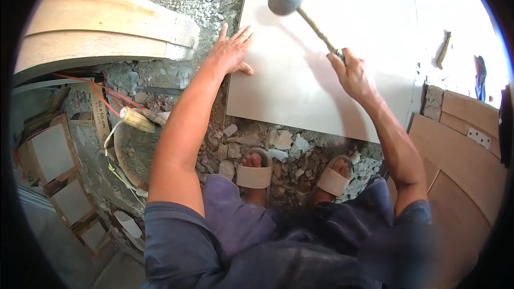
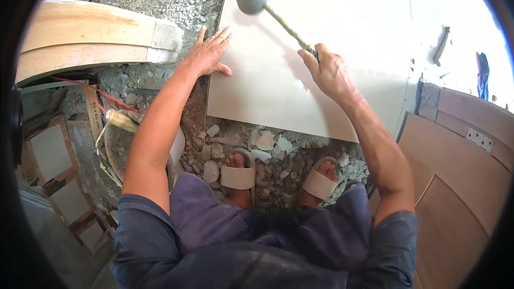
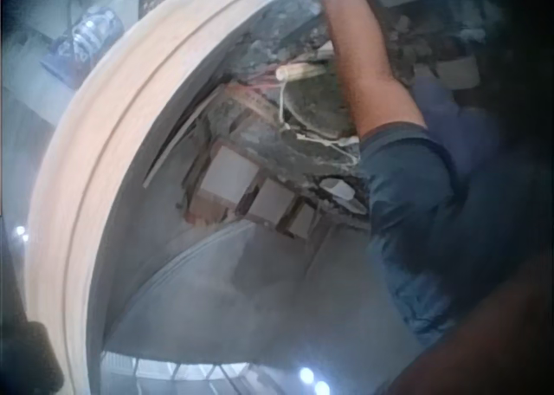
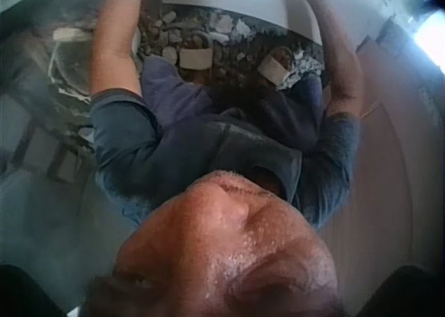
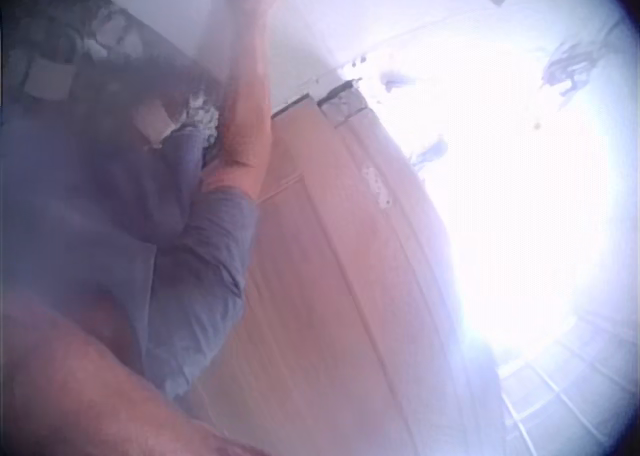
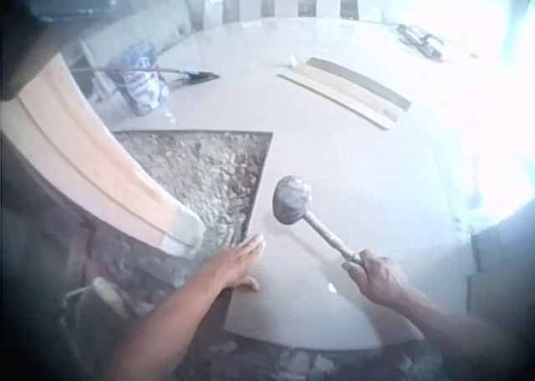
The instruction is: The person unpacks a ceramic tile, spreads cement on the floor with a trowel, places the tile, and taps it with a rubber mallet to set it. The person then removes the tile and spreads more cement in preparation for the next tile.
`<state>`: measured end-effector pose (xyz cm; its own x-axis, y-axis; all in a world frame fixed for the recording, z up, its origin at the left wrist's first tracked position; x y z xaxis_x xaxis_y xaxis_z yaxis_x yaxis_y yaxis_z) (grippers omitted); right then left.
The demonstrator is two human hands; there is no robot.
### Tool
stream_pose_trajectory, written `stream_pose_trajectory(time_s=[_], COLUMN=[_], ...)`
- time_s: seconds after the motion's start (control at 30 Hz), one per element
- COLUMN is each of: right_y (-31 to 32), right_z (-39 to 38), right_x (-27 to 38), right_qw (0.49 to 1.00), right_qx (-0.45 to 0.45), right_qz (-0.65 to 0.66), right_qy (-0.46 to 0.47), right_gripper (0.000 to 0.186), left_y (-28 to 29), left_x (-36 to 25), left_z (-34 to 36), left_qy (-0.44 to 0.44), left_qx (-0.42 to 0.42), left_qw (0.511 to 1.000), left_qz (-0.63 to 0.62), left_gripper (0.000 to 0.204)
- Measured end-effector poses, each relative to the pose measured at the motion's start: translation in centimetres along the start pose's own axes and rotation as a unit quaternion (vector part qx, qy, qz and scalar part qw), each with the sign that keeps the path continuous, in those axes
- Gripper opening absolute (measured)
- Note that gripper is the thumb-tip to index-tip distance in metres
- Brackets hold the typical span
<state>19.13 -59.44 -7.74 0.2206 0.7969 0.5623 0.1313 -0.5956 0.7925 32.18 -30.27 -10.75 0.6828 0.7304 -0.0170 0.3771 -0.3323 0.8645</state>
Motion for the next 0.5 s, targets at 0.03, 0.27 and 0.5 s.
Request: stream_pose_trajectory(time_s=[0.03, 0.27, 0.5], right_y=[0.1, 1.4, 0.7], right_z=[0.1, 2.6, 3.1], right_x=[0.2, 1.4, 1.4], right_qw=[0.980, 0.980, 0.992], right_qx=[-0.087, 0.087, 0.087], right_qz=[-0.128, -0.176, -0.088], right_qy=[0.125, 0.008, -0.020], right_gripper=[0.036, 0.045, 0.028], left_y=[0.0, -0.1, 0.6], left_x=[-0.1, -0.2, -0.5], left_z=[0.0, 0.0, -0.2], left_qy=[0.002, -0.016, -0.007], left_qx=[0.008, -0.018, 0.003], left_qw=[1.000, 0.999, 1.000], left_qz=[0.008, -0.024, -0.027], left_gripper=[0.113, 0.108, 0.108])
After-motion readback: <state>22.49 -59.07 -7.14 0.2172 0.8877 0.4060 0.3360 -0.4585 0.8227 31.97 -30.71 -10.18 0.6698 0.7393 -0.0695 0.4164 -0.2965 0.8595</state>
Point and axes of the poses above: each hand's wrist, its own z-axis towards the middle knuckle, its own y-axis out of the back of the hand, x = y × z, the point moved 1 cm from there along z, towards the middle knuckle, and after that the axes turned 3 degrees about -z, right-handed, at the moved point
